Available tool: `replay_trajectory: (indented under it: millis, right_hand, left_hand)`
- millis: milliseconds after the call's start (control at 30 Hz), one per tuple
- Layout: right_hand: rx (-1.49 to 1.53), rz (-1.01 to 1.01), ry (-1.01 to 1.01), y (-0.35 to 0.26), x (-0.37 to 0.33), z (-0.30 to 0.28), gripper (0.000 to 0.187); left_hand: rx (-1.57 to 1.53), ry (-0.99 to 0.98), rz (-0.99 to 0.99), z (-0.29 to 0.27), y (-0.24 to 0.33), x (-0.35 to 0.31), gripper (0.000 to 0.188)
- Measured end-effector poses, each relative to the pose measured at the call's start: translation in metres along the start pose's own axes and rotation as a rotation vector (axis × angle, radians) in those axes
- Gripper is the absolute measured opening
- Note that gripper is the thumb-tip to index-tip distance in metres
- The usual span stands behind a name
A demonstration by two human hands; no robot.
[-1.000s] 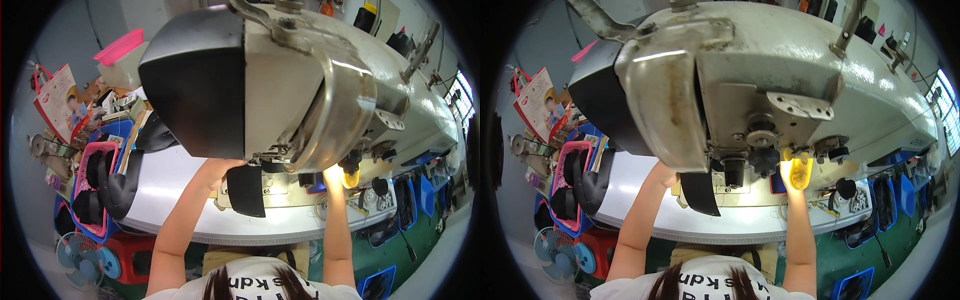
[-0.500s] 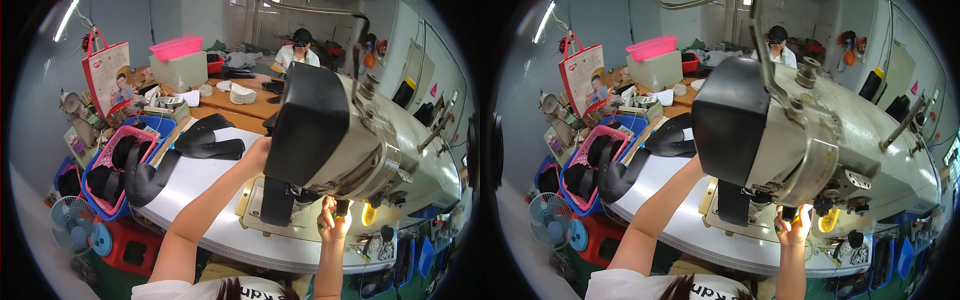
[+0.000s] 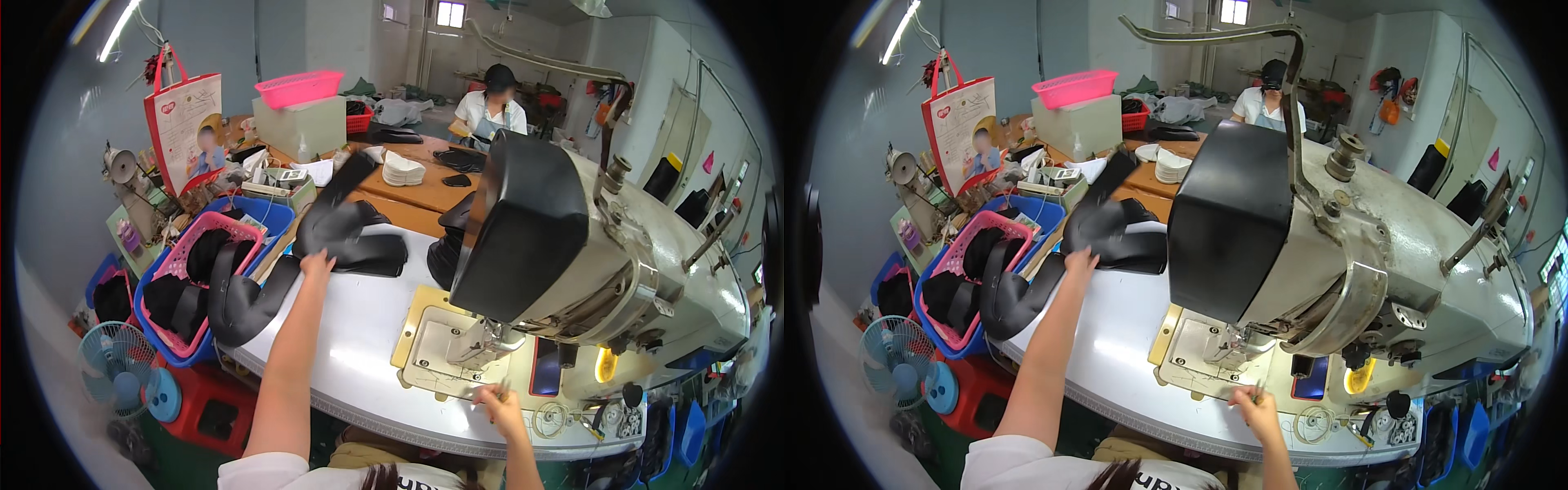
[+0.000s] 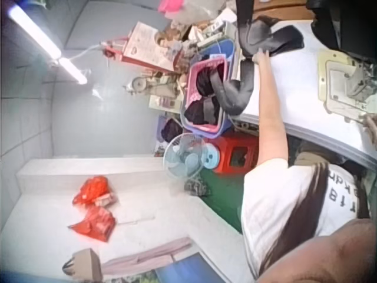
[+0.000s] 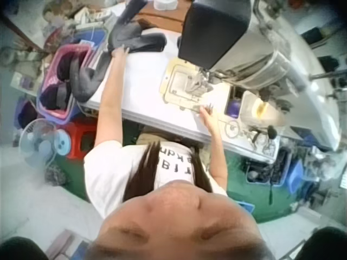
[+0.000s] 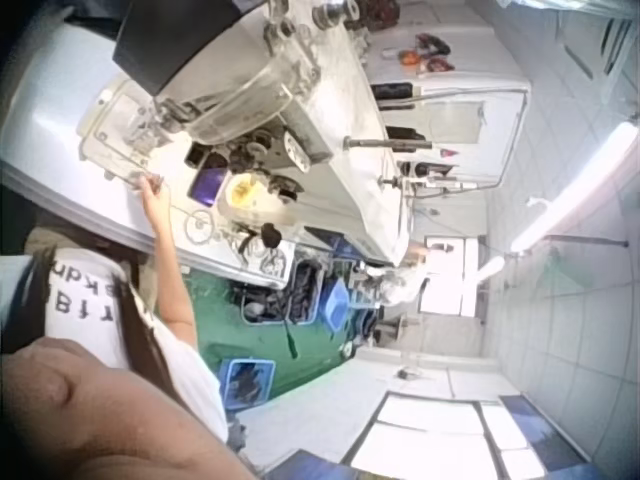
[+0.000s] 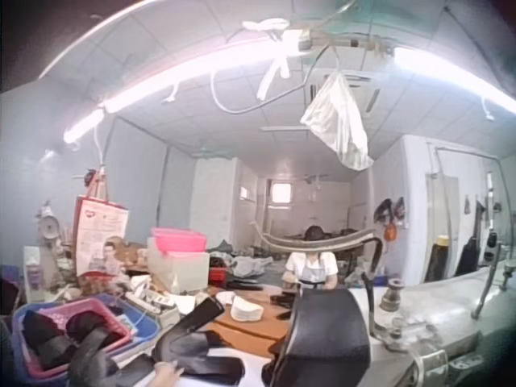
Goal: The person sews shoe upper pieces together using a sewing machine, trimming threads with snips. The person then stacks the sewn shoe pieces on the table and trims threads from them by hand with snips.
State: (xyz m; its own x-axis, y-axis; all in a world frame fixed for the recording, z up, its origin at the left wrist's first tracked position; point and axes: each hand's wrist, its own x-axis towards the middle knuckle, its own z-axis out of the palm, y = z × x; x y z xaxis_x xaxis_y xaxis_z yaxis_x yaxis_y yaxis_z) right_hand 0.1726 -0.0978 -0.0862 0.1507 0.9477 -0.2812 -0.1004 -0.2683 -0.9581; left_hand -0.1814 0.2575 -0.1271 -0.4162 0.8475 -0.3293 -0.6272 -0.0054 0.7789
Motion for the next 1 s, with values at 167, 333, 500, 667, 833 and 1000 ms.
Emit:
replay_trajectory:
  millis: [167,333,500,667,833,1000]
  right_hand:
    - [-0.295,-0.147,0.052,0.034,0.002,0.001,0.013]
    - [-0.23,-0.127,0.084,0.031,0.0,0.003,0.013]
    - [-0.2,-0.242,0.134,0.035,-0.004,0.007,0.011]
    - [-0.221,-0.229,0.108,0.032,-0.002,0.006,0.011]
    - [-0.283,-0.211,0.089,0.03,-0.001,0.006,0.01]
    - [-0.27,-0.263,0.117,0.021,-0.006,0.01,0.008]
  left_hand:
    - [0.109,0.083,-0.067,-0.012,-0.005,0.007,0.017]
    - [1.012,-0.197,-0.005,-0.031,0.04,-0.027,0.039]
    - [1.375,0.269,1.2,-0.113,0.111,-0.052,0.031]
    - [1.721,0.593,0.602,-0.195,0.157,-0.052,0.084]
    - [1.492,0.514,0.852,-0.178,0.181,-0.091,0.065]
    - [0.68,-0.363,0.222,-0.096,0.213,-0.198,0.025]
